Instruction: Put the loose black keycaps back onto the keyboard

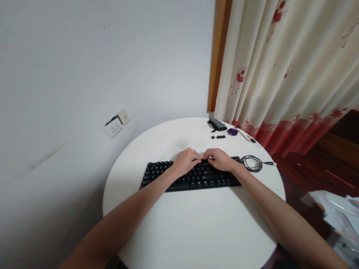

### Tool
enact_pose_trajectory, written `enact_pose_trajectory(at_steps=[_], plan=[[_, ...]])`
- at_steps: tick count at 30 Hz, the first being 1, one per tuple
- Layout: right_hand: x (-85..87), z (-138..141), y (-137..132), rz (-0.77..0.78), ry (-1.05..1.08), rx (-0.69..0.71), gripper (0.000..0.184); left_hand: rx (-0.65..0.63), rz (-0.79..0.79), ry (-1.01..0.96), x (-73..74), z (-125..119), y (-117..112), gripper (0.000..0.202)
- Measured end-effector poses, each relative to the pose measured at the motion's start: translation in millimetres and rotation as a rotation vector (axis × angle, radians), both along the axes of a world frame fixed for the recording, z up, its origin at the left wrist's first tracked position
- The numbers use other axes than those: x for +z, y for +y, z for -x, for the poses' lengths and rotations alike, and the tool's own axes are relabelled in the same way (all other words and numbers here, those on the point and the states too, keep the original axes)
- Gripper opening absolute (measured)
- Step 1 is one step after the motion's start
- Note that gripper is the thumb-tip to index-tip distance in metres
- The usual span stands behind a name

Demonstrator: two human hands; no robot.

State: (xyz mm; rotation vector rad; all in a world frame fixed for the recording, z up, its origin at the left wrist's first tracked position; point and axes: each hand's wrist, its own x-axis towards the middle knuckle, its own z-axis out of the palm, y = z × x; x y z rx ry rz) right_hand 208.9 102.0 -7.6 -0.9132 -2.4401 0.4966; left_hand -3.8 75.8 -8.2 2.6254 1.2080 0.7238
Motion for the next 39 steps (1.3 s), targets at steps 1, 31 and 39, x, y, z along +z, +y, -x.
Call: enact_pose_trajectory(at_steps=[1, 31, 39], plan=[[1.5, -1, -1, -0.002, -0.026, -0.007, 0.03, -0.004, 0.015, 0.012, 2.4, 0, -1, 0.016], [-4.9, -28, 23, 0.049, -0.105, -0.286, 0.033, -0.063, 0.135, 0.285, 3.8, -8, -39, 0.104], [-8.1, -17, 16, 0.105, -0.156, -0.176, 0.035, -0.055, 0.226, 0.382, 14.3, 10, -37, 0.114]])
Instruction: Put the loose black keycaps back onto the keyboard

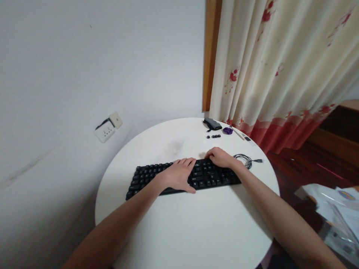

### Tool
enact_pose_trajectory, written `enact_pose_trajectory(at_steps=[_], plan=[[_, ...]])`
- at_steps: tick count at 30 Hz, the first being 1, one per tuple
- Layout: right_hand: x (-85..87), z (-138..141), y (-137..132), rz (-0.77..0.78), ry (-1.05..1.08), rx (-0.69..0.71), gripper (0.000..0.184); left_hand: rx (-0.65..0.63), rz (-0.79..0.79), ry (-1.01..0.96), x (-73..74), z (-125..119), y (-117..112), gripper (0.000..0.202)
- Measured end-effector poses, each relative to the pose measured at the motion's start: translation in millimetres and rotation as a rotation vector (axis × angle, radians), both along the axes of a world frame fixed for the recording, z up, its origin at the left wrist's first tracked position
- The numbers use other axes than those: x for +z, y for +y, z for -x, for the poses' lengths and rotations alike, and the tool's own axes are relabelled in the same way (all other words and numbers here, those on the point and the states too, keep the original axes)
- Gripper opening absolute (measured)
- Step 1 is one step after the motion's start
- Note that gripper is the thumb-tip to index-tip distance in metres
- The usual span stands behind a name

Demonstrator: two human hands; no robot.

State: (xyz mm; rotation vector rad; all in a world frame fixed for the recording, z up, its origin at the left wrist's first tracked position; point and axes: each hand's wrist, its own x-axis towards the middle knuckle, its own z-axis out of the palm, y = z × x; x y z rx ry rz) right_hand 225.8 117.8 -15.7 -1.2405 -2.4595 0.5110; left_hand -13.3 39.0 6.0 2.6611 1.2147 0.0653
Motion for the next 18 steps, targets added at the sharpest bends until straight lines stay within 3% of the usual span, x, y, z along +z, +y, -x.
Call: enact_pose_trajectory(at_steps=[7, 11, 14, 18], plan=[[1.5, 12, -8, -0.032, 0.044, 0.077, 0.037, 0.025, 0.084, 0.015, 10.3, 20, 6, 0.115], [1.0, 8, -4, -0.022, 0.073, 0.095, 0.037, 0.102, 0.136, -0.056, 9.7, 21, 13, 0.096], [0.1, 3, 2, -0.026, 0.055, 0.051, 0.036, 0.18, 0.154, -0.186, 5.2, 17, 33, 0.082], [0.6, -7, 10, -0.024, 0.009, -0.092, 0.034, 0.277, 0.121, -0.288, -4.9, -1, 85, 0.064]])
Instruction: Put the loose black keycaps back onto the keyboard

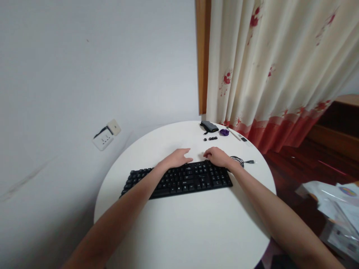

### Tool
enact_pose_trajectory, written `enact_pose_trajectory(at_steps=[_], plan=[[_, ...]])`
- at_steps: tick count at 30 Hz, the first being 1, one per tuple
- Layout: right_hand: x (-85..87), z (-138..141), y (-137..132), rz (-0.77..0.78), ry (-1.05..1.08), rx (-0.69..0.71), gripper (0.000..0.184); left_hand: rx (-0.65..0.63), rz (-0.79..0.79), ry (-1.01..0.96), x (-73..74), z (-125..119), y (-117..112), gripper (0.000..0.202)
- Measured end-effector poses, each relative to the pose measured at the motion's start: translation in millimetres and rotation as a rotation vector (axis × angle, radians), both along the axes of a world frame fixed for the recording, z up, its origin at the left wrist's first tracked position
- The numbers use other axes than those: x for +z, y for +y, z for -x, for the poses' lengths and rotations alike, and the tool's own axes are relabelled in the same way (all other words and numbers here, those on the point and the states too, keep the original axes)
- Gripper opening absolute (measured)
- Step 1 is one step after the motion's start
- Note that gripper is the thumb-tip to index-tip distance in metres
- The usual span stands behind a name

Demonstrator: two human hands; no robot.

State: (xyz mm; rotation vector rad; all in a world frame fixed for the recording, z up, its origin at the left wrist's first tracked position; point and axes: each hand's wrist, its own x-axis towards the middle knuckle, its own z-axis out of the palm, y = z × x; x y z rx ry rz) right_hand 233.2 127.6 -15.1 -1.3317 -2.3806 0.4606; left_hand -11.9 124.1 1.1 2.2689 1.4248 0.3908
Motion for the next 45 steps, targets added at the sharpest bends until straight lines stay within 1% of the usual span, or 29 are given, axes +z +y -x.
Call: enact_pose_trajectory(at_steps=[1, 4, 6, 9, 11, 13, 15, 18, 22, 25, 27, 29, 32, 35, 37, 39, 42, 45], plan=[[0.5, -3, 2, 0.006, -0.01, -0.034, 0.034, 0.033, -0.038, 0.002, -2.9, -7, 15, 0.059], [2.2, -10, 6, 0.022, -0.026, -0.104, 0.033, 0.047, -0.081, 0.007, -11.7, -34, 58, 0.052], [3.1, -14, 8, 0.023, -0.023, -0.133, 0.033, 0.06, -0.108, 0.001, -17.2, -53, 81, 0.055], [3.5, -17, 10, 0.04, -0.02, -0.162, 0.033, 0.086, -0.144, -0.017, -23.9, -81, 109, 0.065], [3.4, -18, 11, 0.055, -0.023, -0.171, 0.032, 0.099, -0.16, -0.03, -27.1, -98, 122, 0.066], [3.2, -19, 13, 0.058, -0.027, -0.181, 0.032, 0.113, -0.173, -0.043, -30.2, -113, 132, 0.059], [3.0, -21, 15, 0.053, -0.027, -0.185, 0.031, 0.13, -0.186, -0.056, -33.4, -124, 138, 0.046], [2.9, -23, 18, 0.041, -0.022, -0.191, 0.031, 0.16, -0.207, -0.072, -38.2, -133, 139, 0.026], [2.4, -27, 21, 0.04, -0.001, -0.267, 0.028, 0.162, -0.215, -0.089, -37.9, -130, 130, 0.019], [1.6, -28, 21, 0.027, 0.054, -0.353, 0.023, 0.118, -0.19, -0.098, -29.6, -119, 115, 0.017], [1.0, -26, 22, -0.02, 0.13, -0.364, 0.02, 0.081, -0.179, -0.1, -21.4, -107, 99, 0.018], [0.4, -20, 20, -0.073, 0.238, -0.31, 0.019, 0.04, -0.184, -0.103, -12.5, -93, 77, 0.018], [0.2, -3, 13, -0.108, 0.397, -0.145, 0.011, -0.031, -0.199, -0.144, -1.1, -69, 39, 0.017], [1.7, 17, -1, -0.137, 0.484, -0.006, 0.002, -0.039, -0.199, -0.227, 5.6, -45, 4, 0.017], [3.0, 28, -12, -0.145, 0.499, 0.053, 0.002, -0.032, -0.196, -0.266, 5.8, -31, -14, 0.017], [3.5, 36, -21, -0.129, 0.489, 0.092, 0.004, -0.021, -0.198, -0.285, 1.9, -22, -26, 0.016], [1.2, 43, -29, -0.114, 0.44, 0.099, 0.01, 0.015, -0.238, -0.288, -9.3, -16, -35, 0.016], [-3.8, 47, -33, -0.116, 0.402, 0.066, 0.014, 0.002, -0.293, -0.269, -20.1, -15, -38, 0.014]])
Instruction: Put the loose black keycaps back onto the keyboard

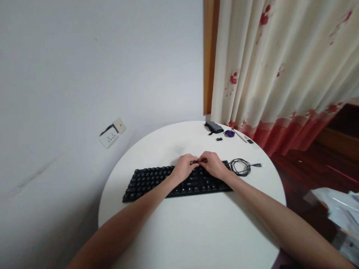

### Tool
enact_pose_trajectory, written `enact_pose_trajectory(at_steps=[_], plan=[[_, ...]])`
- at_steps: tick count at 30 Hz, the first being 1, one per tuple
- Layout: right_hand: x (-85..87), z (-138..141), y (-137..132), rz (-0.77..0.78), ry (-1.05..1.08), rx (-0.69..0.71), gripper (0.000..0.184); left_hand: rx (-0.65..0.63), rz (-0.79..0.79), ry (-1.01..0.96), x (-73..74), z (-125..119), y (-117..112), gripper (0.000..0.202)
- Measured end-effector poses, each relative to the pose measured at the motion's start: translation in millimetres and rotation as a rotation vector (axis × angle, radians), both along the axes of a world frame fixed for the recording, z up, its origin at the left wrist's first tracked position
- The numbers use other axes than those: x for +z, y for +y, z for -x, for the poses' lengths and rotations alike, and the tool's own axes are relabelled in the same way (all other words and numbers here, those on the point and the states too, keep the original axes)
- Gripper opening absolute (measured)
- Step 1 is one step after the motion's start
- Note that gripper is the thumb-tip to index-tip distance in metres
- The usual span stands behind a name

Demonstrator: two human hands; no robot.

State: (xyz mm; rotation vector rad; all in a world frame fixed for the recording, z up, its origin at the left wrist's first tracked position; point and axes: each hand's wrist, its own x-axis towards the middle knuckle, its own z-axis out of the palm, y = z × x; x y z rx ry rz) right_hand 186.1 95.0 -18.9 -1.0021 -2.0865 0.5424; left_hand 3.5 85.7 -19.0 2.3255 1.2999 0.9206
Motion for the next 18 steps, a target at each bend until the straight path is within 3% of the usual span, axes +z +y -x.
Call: enact_pose_trajectory(at_steps=[4, 8, 18], plan=[[-5.6, 3.2, 0.3, 0.024, 0.004, -0.016, 0.012, 0.037, -0.023, 0.035, -5.8, 1.8, 1.4, 0.014], [-6.0, 1.2, 2.4, 0.05, -0.035, 0.014, 0.01, 0.071, 0.116, -0.057, -4.5, 4.4, 3.0, 0.02], [-1.0, 0.6, -0.2, 0.055, -0.065, 0.069, 0.007, -0.007, 0.26, -0.2, 2.9, 7.8, -2.4, 0.019]])
